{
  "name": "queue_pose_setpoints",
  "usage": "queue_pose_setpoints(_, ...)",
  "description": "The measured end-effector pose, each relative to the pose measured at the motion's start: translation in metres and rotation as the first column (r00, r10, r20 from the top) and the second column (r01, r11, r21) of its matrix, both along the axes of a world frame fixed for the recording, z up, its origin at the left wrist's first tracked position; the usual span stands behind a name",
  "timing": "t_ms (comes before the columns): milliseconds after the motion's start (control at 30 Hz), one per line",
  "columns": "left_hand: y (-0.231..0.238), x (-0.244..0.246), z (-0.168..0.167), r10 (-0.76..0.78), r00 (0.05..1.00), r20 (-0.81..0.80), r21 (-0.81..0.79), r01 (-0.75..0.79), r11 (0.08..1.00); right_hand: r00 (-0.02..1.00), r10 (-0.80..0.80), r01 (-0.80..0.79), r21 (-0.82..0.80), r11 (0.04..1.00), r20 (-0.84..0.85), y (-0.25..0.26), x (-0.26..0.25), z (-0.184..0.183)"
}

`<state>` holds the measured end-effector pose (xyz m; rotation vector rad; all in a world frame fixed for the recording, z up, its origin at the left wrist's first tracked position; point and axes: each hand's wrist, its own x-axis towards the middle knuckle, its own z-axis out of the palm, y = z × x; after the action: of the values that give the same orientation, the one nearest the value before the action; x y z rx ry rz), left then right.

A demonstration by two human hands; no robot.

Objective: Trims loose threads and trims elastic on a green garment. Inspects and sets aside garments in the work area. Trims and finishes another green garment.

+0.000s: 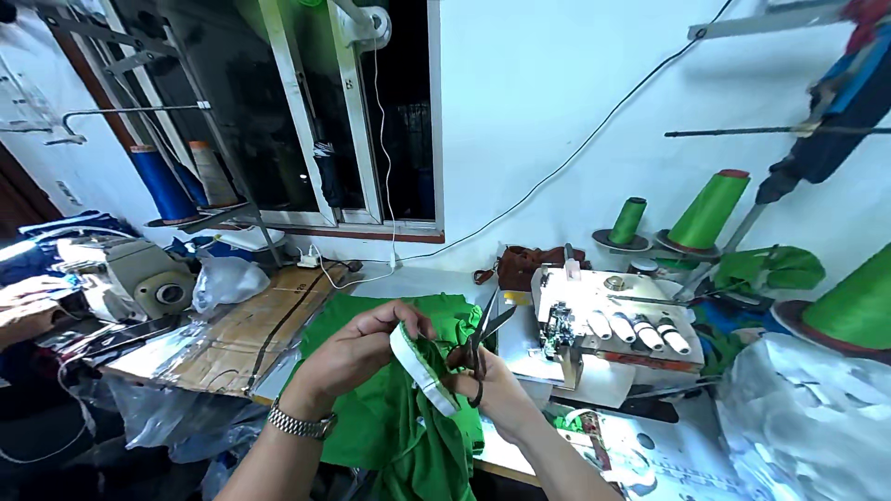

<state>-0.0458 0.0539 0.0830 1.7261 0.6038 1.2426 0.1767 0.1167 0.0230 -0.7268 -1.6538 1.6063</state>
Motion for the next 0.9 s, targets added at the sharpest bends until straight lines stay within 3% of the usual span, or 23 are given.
queue_pose_setpoints(233,-0.003,-0.007,-0.015,-0.058,0.980,0.188,0.021,0.055,0.998,0.998,-0.021,0.021,0.007,1.000,0.057,-0.001,-0.003,0.012)
queue_pose_setpoints(400,-0.004,-0.017,-0.034,-0.082,0.960,0.267,0.000,0.085,0.996,0.977,-0.212,0.212,-0.070,0.975,0.007,0.004,0.010,0.038)
queue_pose_setpoints(500,-0.002,-0.007,-0.047,0.130,0.978,0.161,-0.043,-0.124,0.991,0.959,-0.284,0.282,-0.071,0.957,-0.017,0.007,0.013,0.039)
queue_pose_setpoints(600,0.002,0.010,-0.055,0.369,0.929,-0.020,-0.101,-0.369,0.924,0.948,-0.317,0.318,-0.029,0.948,0.036,0.008,0.014,0.036)
queue_pose_setpoints(700,0.003,0.016,-0.054,0.435,0.876,-0.210,-0.102,-0.462,0.881,0.937,-0.337,0.337,0.007,0.941,0.091,0.009,0.015,0.034)
queue_pose_setpoints(900,0.001,0.015,-0.053,0.505,0.842,-0.188,-0.196,-0.536,0.821,0.958,-0.241,0.250,-0.043,0.967,0.157,0.011,0.024,0.016)
